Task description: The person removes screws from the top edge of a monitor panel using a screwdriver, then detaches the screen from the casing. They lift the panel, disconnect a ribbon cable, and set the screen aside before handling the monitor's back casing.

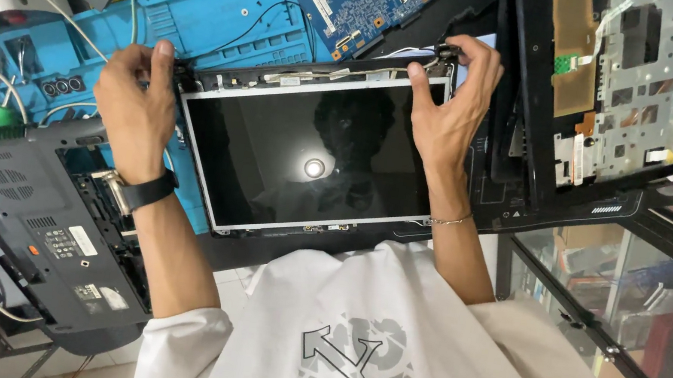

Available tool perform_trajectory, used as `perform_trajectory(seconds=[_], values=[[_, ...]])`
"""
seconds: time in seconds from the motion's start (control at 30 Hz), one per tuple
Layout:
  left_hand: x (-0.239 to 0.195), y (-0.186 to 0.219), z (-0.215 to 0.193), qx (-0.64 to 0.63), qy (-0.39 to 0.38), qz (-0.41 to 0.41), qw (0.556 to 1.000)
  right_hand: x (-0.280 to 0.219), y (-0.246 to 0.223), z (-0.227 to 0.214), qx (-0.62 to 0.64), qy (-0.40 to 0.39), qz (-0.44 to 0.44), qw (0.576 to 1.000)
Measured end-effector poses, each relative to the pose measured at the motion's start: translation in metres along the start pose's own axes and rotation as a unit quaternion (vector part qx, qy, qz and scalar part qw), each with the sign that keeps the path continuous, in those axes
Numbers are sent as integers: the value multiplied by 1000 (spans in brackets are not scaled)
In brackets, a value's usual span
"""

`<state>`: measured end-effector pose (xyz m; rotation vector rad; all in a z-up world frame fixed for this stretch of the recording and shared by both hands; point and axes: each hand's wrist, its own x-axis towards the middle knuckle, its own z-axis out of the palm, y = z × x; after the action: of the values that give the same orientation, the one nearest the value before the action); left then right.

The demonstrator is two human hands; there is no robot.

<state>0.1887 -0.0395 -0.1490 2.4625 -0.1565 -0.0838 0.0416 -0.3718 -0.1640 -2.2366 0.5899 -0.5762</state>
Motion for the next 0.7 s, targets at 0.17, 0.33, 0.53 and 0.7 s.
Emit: perform_trajectory(seconds=[0.17, 0.33, 0.53, 0.7], values=[[0, 0, 1, 4, -7, -19, 1000, 0, -1, -2, 4, -9, 6, 1000], [0, -1, -1, -2, -2, -12, 1000, -2, 2, 1, -14, -1, -8, 1000], [2, 0, -1, 8, -10, -32, 999, 11, -3, 2, 11, 38, 58, 998], [1, 0, 0, -4, 1, -22, 1000, 23, -2, -11, 20, 32, 64, 997]])
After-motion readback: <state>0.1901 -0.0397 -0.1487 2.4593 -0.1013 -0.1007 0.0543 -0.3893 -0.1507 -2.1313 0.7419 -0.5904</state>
